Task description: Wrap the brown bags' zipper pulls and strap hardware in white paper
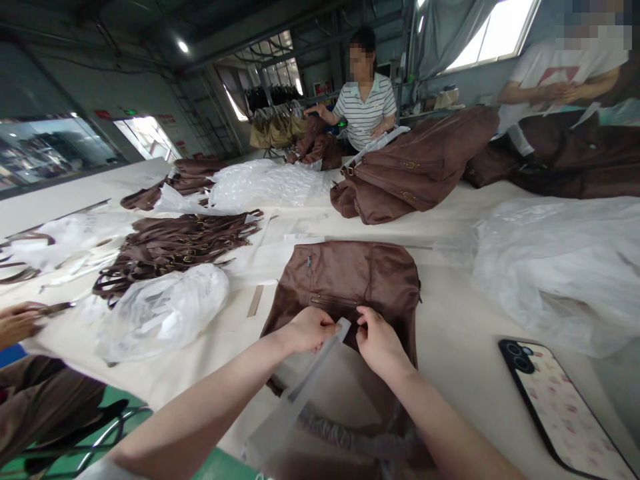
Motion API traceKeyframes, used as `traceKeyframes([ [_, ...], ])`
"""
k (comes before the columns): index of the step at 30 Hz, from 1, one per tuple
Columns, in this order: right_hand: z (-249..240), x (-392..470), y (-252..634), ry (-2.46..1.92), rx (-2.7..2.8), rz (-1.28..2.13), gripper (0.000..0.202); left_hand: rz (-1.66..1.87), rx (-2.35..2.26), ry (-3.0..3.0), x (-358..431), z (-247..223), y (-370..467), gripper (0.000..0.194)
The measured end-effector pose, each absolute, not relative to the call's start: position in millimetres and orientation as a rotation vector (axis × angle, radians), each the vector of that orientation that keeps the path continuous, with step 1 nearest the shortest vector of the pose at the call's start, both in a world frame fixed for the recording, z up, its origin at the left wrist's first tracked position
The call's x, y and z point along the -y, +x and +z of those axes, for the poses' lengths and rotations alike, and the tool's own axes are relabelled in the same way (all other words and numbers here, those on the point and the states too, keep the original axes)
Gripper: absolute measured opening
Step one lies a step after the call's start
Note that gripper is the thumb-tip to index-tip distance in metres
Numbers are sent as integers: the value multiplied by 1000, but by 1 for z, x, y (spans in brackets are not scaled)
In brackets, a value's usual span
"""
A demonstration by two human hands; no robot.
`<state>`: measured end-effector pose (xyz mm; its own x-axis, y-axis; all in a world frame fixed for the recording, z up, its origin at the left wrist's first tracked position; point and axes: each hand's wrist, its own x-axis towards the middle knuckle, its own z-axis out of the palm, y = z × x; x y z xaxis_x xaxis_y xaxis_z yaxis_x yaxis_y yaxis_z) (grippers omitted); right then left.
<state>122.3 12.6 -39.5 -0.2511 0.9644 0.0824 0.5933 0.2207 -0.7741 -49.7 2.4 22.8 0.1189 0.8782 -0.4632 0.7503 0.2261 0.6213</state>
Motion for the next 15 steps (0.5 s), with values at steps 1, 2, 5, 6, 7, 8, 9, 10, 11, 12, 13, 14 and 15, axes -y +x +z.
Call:
traceKeyframes([
  [1,-42,-15,123,-1419,1928,860,44,192,-1652,1539,-4,23,-48,42],
  [2,-45,-17,124,-1409,1925,874,43,193,-1655,1532,-6,23,-47,41],
  [5,-49,-21,126,-1396,1907,928,41,197,-1656,1543,-13,22,-45,41],
  [6,-49,-22,127,-1394,1897,948,40,199,-1658,1554,-16,20,-44,41],
  [7,-50,-23,127,-1392,1885,965,39,203,-1660,1567,-19,18,-43,41],
  [8,-50,-24,127,-1393,1869,978,38,207,-1665,1579,-22,16,-42,41],
  [9,-49,-25,127,-1396,1850,988,36,211,-1674,1589,-25,13,-41,41],
  [10,-49,-25,127,-1405,1824,998,33,214,-1684,1601,-28,11,-40,41],
  [11,-48,-25,127,-1422,1794,1013,30,217,-1692,1617,-31,9,-39,41],
  [12,-47,-26,127,-1444,1761,1032,27,224,-1699,1640,-33,7,-38,41],
  [13,-46,-26,127,-1468,1730,1056,24,235,-1708,1668,-35,6,-37,41],
  [14,-44,-26,127,-1491,1703,1081,22,248,-1716,1698,-37,5,-37,41],
  [15,-43,-25,128,-1509,1680,1111,21,263,-1725,1726,-38,4,-36,41],
])
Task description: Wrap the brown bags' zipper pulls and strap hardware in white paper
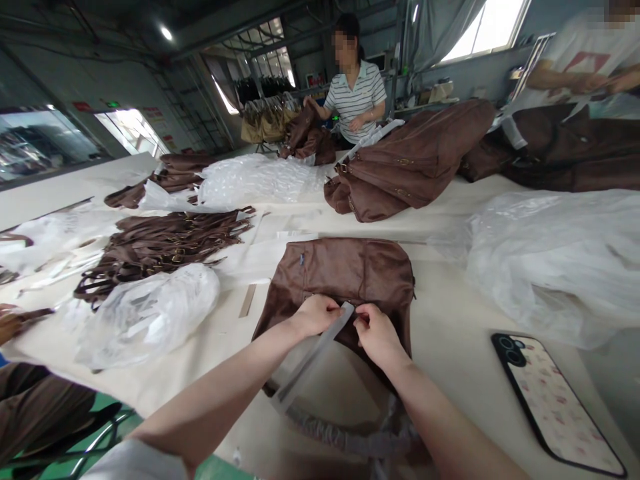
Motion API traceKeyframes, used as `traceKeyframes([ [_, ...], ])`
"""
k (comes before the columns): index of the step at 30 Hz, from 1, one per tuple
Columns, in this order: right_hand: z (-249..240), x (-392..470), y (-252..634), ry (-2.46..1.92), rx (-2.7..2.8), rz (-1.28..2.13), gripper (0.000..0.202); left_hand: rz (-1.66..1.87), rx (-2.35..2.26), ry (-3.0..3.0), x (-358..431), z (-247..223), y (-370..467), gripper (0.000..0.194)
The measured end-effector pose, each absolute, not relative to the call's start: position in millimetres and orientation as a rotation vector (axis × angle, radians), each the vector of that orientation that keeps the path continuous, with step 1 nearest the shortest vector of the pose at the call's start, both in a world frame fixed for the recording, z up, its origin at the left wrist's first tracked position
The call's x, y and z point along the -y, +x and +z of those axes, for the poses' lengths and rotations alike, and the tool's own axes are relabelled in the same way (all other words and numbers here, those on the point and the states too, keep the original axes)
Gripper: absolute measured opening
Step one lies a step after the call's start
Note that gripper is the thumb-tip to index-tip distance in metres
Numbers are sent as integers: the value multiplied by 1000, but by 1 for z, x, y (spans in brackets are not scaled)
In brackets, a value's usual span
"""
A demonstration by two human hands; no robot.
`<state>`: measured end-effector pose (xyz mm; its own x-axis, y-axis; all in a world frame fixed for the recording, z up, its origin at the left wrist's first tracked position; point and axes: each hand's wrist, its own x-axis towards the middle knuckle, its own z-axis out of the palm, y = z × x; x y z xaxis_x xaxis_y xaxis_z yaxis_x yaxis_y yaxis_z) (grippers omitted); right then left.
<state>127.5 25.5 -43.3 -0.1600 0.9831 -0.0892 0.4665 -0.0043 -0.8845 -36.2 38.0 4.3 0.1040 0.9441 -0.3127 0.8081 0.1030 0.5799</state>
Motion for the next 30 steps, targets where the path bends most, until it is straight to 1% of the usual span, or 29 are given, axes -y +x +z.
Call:
traceKeyframes([
  [4,-42,-25,128,-1510,1564,1297,16,296,-1756,1773,-39,1,-36,41],
  [7,-45,-26,127,-1485,1498,1429,9,318,-1768,1757,-39,-6,-34,43],
  [10,-50,-30,124,-1462,1477,1534,22,369,-1773,1726,-39,-15,-30,40],
  [12,-52,-33,121,-1445,1440,1611,28,408,-1776,1706,-38,-20,-29,40],
  [16,-54,-37,118,-1444,1348,1700,24,464,-1784,1675,-36,-24,-28,49],
  [18,-53,-38,117,-1453,1314,1718,23,478,-1794,1668,-36,-25,-29,50],
  [23,-51,-38,116,-1473,1271,1735,22,481,-1854,1702,-38,-28,-27,32],
  [30,-51,-40,110,-1461,1176,1676,20,492,-2018,1976,-23,-19,-13,21],
])
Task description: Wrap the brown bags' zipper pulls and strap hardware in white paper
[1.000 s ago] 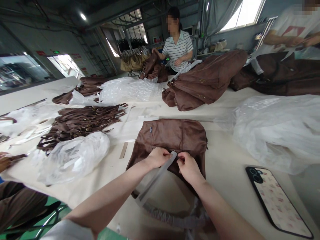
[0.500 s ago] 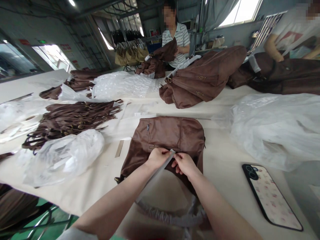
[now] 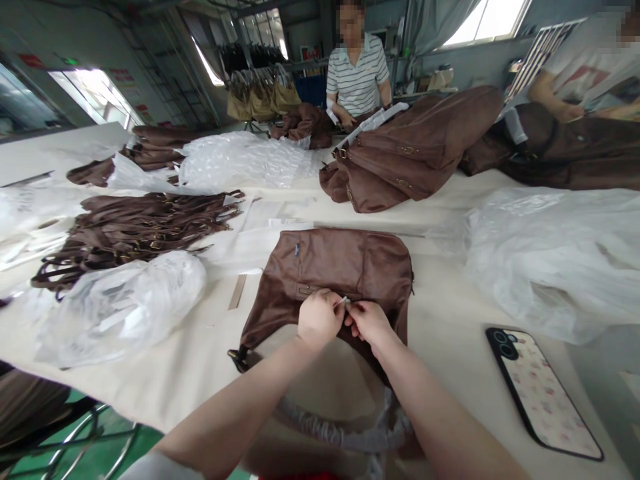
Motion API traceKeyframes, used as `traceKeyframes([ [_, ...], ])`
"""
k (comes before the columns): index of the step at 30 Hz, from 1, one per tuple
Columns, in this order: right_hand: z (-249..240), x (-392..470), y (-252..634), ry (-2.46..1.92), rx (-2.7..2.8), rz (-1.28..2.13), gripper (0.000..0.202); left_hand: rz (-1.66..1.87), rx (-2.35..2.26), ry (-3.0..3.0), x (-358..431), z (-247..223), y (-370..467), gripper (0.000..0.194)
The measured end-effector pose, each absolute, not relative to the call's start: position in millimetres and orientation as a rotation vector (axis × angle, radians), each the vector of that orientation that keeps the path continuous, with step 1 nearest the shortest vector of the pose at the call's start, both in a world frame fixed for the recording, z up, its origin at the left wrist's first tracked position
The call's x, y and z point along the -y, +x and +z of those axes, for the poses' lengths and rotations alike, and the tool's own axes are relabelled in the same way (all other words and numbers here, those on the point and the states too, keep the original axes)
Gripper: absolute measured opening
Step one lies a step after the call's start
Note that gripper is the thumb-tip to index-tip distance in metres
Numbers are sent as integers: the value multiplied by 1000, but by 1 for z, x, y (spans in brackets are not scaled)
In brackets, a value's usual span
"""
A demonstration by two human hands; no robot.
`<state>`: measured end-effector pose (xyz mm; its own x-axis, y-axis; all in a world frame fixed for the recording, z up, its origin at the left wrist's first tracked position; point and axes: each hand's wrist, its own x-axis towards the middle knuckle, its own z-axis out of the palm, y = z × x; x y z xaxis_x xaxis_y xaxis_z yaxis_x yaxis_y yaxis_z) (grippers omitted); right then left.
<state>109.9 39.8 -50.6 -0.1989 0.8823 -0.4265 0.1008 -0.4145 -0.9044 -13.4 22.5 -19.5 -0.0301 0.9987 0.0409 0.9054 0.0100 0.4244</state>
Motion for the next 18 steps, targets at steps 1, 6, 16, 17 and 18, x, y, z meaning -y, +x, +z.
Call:
traceKeyframes([
  [1,-50,-40,109,-1453,1148,1674,19,478,-2024,2092,-18,-18,-11,21],
  [6,-48,-39,110,-1387,1033,1707,18,255,-1998,2738,5,-25,2,26],
  [16,-53,-36,117,-1246,1016,1711,34,17,-2006,2838,11,-36,13,35],
  [17,-53,-35,116,-1247,1029,1694,35,58,-1989,2780,11,-33,12,36],
  [18,-53,-35,116,-1246,1041,1676,35,118,-1981,2689,10,-29,10,37],
])
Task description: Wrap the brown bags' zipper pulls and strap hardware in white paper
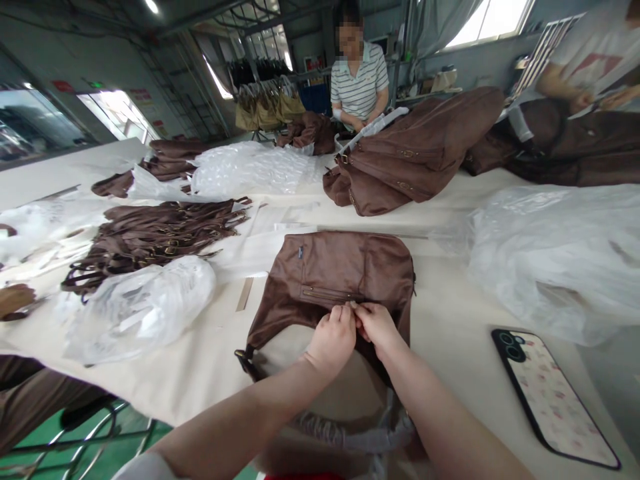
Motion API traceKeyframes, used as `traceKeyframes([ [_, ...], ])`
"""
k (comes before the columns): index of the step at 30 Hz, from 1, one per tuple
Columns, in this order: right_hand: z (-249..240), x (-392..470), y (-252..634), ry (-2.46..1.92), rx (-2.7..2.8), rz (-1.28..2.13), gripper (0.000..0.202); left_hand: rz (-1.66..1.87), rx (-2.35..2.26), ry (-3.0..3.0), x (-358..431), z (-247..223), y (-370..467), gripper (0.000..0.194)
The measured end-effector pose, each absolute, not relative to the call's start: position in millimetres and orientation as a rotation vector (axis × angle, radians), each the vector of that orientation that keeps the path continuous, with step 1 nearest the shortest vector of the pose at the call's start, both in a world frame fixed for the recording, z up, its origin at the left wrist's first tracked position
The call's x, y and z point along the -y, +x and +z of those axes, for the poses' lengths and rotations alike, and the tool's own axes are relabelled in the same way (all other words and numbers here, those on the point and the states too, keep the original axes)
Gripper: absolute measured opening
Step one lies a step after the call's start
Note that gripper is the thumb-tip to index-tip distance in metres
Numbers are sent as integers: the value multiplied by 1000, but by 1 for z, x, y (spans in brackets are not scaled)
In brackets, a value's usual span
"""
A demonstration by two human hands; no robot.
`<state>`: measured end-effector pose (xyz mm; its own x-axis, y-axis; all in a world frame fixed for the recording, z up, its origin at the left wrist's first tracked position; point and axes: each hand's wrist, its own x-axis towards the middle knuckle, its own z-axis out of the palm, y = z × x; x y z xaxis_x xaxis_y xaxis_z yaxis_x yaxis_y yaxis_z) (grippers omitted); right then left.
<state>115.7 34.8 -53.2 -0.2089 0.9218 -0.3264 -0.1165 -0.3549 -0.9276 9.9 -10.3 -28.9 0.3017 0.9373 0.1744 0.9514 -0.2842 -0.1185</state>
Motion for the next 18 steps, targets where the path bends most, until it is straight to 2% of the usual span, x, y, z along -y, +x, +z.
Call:
traceKeyframes([
  [2,-54,-34,116,-1235,1064,1650,34,-286,2034,-2427,7,-21,3,36],
  [6,-58,-35,117,-1183,1108,1645,31,-544,2531,-2530,-7,-11,-17,21],
  [12,-49,-34,113,-1237,1199,1622,30,-743,2522,-2782,-11,-13,-23,38],
  [16,-22,-18,126,-1375,1338,1597,29,-813,2461,-2828,-8,-22,-28,29],
  [18,-4,-4,150,-1385,1456,1546,19,-856,2327,-2702,-15,-35,-36,27],
])
